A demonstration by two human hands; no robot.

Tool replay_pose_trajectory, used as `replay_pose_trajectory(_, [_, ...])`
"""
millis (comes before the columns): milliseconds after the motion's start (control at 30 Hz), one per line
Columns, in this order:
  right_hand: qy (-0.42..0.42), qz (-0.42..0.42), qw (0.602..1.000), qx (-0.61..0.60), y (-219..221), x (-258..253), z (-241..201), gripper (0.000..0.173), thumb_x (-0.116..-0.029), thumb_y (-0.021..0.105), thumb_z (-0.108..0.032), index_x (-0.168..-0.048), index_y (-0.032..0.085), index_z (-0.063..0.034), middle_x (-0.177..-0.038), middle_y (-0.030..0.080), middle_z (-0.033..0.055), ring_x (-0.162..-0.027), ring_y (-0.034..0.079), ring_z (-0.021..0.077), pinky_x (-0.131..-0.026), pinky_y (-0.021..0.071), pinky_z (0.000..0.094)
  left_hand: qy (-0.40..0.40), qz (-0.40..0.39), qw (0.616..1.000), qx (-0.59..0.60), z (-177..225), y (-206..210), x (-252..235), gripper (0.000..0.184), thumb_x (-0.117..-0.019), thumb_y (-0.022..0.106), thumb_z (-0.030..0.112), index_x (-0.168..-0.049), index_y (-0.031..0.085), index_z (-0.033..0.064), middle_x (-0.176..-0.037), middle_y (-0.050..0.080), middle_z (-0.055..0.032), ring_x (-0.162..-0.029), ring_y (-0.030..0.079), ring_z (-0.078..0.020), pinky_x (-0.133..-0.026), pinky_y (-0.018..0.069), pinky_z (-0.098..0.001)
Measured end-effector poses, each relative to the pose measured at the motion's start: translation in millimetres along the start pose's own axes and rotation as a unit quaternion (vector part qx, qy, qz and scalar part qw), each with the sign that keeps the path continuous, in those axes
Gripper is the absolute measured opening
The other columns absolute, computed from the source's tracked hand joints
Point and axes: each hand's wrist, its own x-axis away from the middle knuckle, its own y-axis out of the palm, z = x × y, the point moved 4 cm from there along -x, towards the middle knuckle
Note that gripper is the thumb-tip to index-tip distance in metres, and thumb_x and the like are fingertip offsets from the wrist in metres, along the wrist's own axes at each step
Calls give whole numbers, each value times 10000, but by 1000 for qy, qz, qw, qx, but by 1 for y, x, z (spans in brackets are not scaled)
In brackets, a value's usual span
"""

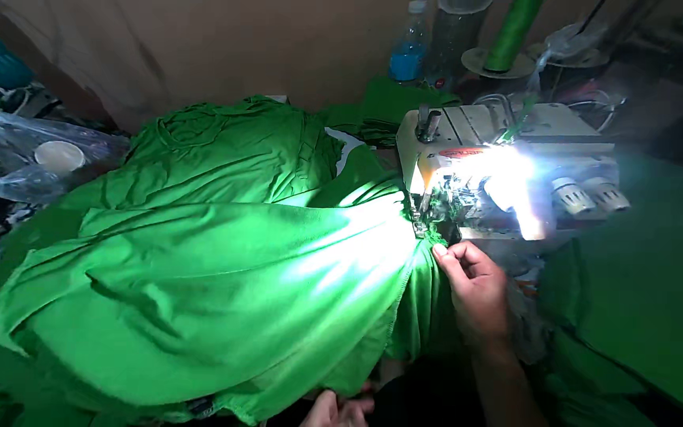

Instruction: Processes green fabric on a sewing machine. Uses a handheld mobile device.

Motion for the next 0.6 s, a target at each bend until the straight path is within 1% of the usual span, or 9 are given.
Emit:
replay_pose_trajectory(67, [34, -18, 999, 25, -6, 4, -1, 202, -959, 600, -82, -760, 576, -107, -667, 507, -129, -585, 467, -105, -560, 400, 64, 21, 184, 966, 182, 15, 12, 4, 315, -1052, 496, 104, -1340, 444, -14, -1236, 681, -85, -1131, 682, -203, -983, 562, -424])
replay_pose_trajectory(133, [93, -48, 994, 30, -15, 9, -1, 182, -973, 594, -114, -791, 596, -110, -651, 518, -120, -560, 478, -88, -538, 407, 79, 88, 273, 932, 220, 54, 18, 24, 192, -1046, 406, 51, -1143, 570, 79, -1020, 738, 2, -979, 719, -120, -923, 590, -359])
replay_pose_trajectory(200, [152, -86, 984, -35, -22, 13, 2, 177, -993, 562, -120, -819, 591, -128, -678, 559, -105, -586, 524, -57, -550, 447, 114, 219, 271, 918, 190, 107, 12, 51, 281, -1006, 457, 148, -919, 712, 228, -885, 766, 72, -854, 723, -44, -806, 601, -276])
replay_pose_trajectory(267, [218, -134, 955, -152, -21, 20, 2, 189, -1018, 474, -134, -854, 567, -157, -709, 591, -103, -605, 546, -37, -549, 458, 138, 348, 193, 908, 131, 155, 1, 56, 244, -965, 595, 461, -1017, 788, 321, -975, 755, 106, -917, 707, -32, -796, 596, -260])
replay_pose_trajectory(300, [255, -158, 931, -210, -20, 24, 0, 171, -1030, 437, -144, -924, 571, -144, -764, 639, -84, -665, 605, -11, -601, 514, 167, 355, 183, 911, 108, 161, 1, 49, 303, -940, 598, 545, -1058, 756, 315, -1009, 738, 108, -950, 698, -37, -804, 593, -262])
replay_pose_trajectory(333, [291, -179, 903, -260, -19, 29, -2, 161, -1030, 425, -151, -1043, 579, -108, -859, 699, -41, -763, 678, 35, -691, 583, 220, 322, 212, 916, 114, 154, 8, 39, 274, -956, 606, 493, -1032, 716, 253, -968, 737, 91, -921, 704, -43, -787, 596, -266])
replay_pose_trajectory(400, [331, -192, 868, -317, -16, 35, -1, 206, -1008, 454, -132, -1171, 561, -65, -952, 731, 18, -845, 721, 102, -769, 616, 289, 198, 247, 945, 88, 127, 22, 23, 188, -1037, 441, 222, -1160, 504, 94, -975, 697, 57, -918, 697, -44, -828, 599, -282])
replay_pose_trajectory(433, [339, -193, 863, -321, -15, 38, 1, 200, -990, 478, -116, -1164, 559, -61, -948, 729, 24, -839, 721, 107, -767, 616, 293, 184, 280, 939, 74, 120, 24, 20, 202, -1011, 472, 107, -1200, 493, 42, -963, 706, 41, -895, 705, -45, -824, 610, -281])
replay_pose_trajectory(600, [355, -240, 837, -341, -18, 54, 14, 283, -957, 529, -135, -1234, 521, -80, -993, 726, 23, -871, 720, 100, -760, 609, 282, 343, 393, 853, -10, 133, 14, 32, 377, -840, 627, -114, -1185, 542, 14, -959, 713, 104, -902, 698, 23, -814, 605, -188])
